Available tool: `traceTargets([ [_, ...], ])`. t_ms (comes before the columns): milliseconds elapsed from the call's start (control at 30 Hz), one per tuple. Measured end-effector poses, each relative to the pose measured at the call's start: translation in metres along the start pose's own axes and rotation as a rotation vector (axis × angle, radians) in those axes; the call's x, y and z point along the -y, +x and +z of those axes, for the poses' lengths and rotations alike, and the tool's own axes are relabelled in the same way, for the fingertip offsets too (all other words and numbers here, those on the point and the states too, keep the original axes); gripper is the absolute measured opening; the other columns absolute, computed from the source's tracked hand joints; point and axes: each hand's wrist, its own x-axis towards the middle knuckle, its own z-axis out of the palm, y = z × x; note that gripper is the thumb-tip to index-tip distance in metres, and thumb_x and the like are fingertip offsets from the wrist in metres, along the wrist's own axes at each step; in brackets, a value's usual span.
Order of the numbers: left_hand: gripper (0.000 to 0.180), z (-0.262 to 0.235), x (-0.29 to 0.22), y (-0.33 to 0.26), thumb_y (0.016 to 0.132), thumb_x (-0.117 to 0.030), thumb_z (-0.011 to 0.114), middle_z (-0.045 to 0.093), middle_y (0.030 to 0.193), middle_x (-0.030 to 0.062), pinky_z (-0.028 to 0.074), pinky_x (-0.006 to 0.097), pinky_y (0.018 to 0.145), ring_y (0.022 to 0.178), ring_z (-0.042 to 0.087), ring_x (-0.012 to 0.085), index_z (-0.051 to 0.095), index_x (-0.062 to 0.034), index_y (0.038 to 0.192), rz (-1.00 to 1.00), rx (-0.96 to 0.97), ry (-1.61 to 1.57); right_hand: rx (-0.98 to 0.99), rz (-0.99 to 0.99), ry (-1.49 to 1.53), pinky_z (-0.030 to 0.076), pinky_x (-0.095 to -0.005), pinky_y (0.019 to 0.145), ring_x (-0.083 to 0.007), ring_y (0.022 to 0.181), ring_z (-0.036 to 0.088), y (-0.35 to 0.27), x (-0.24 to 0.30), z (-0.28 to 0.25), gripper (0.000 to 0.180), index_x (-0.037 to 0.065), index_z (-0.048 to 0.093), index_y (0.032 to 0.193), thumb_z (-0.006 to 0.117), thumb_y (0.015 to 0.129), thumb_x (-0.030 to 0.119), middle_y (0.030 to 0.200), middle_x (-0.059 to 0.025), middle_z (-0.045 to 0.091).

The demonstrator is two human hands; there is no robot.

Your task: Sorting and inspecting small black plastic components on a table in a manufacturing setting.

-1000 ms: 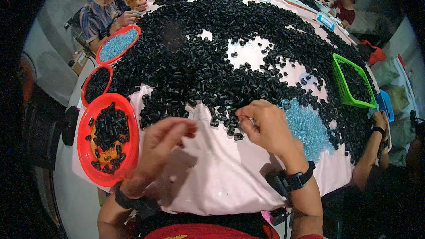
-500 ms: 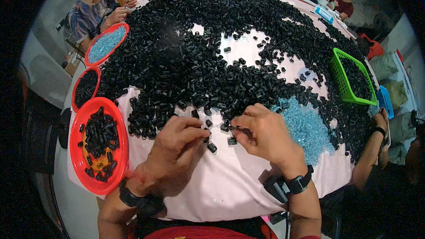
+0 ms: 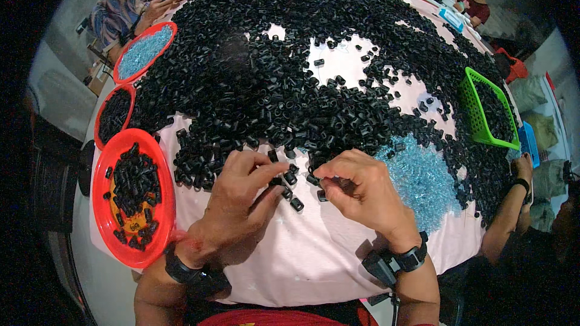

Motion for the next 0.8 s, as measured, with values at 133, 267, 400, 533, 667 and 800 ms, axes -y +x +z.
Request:
traceTargets([
  [133,0.025,0.0,0.002,-0.001,0.081,0.0,0.073,0.062,0.093,0.0121,0.049,0.038,0.076,0.085,0.06,0.03,0.072,-0.0049,0.105,0.042,0.045,0.013,0.022,0.108,0.096,0.049,-0.0277,0.061,-0.0143,0.071,0.062,-0.004,0.003,-0.002,0.017,0.003,0.076,0.1,0.071,0.084,0.001,0.084,-0.007,0.069],
  [267,0.025,0.003,-0.005,0.0,0.081,-0.004,0.076,0.064,0.095,0.0117,0.049,0.037,0.075,0.088,0.061,0.0291,0.072,-0.0051,0.106,0.0,0.015,-0.087,0.05,0.156,0.258,0.043,-0.021,0.057,-0.0043,0.065,0.056,-0.005,0.006,0.0,0.014,0.004,0.076,0.103,0.073,0.089,0.004,0.084,-0.0024,0.068],
  [400,0.015,0.012,-0.009,-0.002,0.084,-0.006,0.075,0.062,0.092,0.0125,0.05,0.042,0.075,0.087,0.062,0.0329,0.067,-0.0046,0.097,0.03,-0.005,-0.208,0.099,0.177,0.383,0.041,-0.0186,0.057,-0.0013,0.068,0.054,-0.008,0.006,0.007,0.012,0.004,0.077,0.103,0.074,0.092,0.005,0.085,0.0015,0.067],
  [533,0.015,0.011,-0.011,0.0,0.084,-0.007,0.076,0.062,0.087,0.0114,0.051,0.04,0.07,0.082,0.063,0.0317,0.067,-0.0048,0.096,0.045,-0.011,-0.183,0.076,0.236,0.575,0.04,-0.0171,0.058,0.0005,0.069,0.052,-0.01,0.009,0.016,0.01,0.003,0.077,0.103,0.074,0.093,0.005,0.085,0.0048,0.067],
  [667,0.016,0.008,-0.012,-0.002,0.084,-0.005,0.077,0.066,0.085,0.0107,0.051,0.035,0.065,0.078,0.066,0.0269,0.071,-0.0043,0.099,0.045,-0.007,-0.155,0.085,0.218,0.582,0.039,-0.0176,0.057,0.0002,0.069,0.052,-0.01,0.01,0.015,0.009,0.003,0.076,0.102,0.075,0.093,0.005,0.084,0.0048,0.066],
  [800,0.009,0.004,-0.018,-0.003,0.091,-0.009,0.071,0.064,0.083,0.0138,0.051,0.039,0.064,0.072,0.065,0.0304,0.07,-0.0013,0.095,-0.098,0.068,-0.298,0.096,0.193,0.521,0.039,-0.0182,0.057,-0.0004,0.069,0.052,-0.01,0.006,0.013,0.009,0.004,0.076,0.102,0.076,0.093,0.008,0.082,0.0041,0.066],
])
